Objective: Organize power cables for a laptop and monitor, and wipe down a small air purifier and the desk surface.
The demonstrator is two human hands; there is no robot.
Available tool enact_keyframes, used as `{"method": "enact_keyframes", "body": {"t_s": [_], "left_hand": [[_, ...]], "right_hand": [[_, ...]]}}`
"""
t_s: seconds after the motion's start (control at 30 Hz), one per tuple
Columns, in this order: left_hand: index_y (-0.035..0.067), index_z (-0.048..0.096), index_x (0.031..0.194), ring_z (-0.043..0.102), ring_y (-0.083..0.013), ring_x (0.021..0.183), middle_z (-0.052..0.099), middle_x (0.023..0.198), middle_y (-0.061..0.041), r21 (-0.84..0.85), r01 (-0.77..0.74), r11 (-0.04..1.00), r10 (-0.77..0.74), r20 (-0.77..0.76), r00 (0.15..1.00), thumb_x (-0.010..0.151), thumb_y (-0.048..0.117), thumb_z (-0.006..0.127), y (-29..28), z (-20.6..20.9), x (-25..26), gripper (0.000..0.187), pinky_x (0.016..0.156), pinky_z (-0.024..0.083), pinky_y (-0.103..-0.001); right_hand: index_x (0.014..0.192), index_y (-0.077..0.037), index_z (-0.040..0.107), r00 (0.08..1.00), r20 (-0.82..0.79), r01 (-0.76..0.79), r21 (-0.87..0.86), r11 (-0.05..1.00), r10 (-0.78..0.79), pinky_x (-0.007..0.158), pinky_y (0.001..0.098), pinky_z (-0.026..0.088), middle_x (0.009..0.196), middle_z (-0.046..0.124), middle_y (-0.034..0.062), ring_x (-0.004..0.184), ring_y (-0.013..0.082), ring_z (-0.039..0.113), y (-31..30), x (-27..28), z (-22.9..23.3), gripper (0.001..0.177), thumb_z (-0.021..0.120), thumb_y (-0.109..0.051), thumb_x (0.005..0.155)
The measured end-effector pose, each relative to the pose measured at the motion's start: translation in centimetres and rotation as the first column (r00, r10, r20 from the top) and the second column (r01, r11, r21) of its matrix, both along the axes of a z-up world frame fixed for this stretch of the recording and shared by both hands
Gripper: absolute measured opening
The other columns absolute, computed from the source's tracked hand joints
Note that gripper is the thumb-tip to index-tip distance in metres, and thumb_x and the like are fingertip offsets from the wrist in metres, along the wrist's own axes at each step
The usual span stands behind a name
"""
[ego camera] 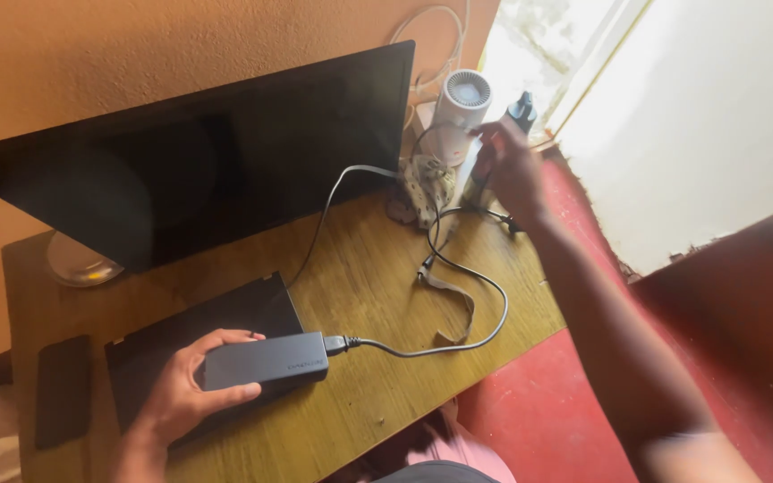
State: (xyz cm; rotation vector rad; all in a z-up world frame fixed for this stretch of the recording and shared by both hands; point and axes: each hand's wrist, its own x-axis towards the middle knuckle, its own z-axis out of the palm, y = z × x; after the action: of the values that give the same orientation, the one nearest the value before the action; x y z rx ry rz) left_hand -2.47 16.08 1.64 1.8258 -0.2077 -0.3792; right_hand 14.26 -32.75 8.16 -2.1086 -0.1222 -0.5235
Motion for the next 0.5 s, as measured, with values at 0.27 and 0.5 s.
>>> {"method": "enact_keyframes", "body": {"t_s": [0.27,0.5], "left_hand": [[0.008,0.075,0.111,0.069,-0.0245,0.119,0.074,0.125,-0.01,-0.067,0.087,0.994,-0.076,0.152,0.985,0.059,0.024,0.09,0.7,1.4,-1.0,0.056,0.103,0.052,-0.041],[0.013,0.076,0.107,0.071,-0.0228,0.115,0.069,0.122,-0.005,0.074,0.046,0.996,-0.043,-0.037,0.998,0.051,0.027,0.088,-1.6,1.5,-2.4,0.059,0.099,0.056,-0.042]], "right_hand": [[0.121,-0.009,0.062,0.926,-0.338,-0.135,0.12,0.984,0.168,0.065,0.0288,0.053,0.091,0.072,0.0059,0.076,0.0126,0.067,3.9,-1.4,-8.2,0.016,0.054,-0.008,0.107],[0.143,-0.008,0.053,0.595,-0.153,-0.583,0.593,0.555,0.789,0.1,0.0307,0.054,0.114,0.061,0.0068,0.103,0.0115,0.062,13.9,-5.9,-8.3,0.036,0.049,0.006,0.111]]}}
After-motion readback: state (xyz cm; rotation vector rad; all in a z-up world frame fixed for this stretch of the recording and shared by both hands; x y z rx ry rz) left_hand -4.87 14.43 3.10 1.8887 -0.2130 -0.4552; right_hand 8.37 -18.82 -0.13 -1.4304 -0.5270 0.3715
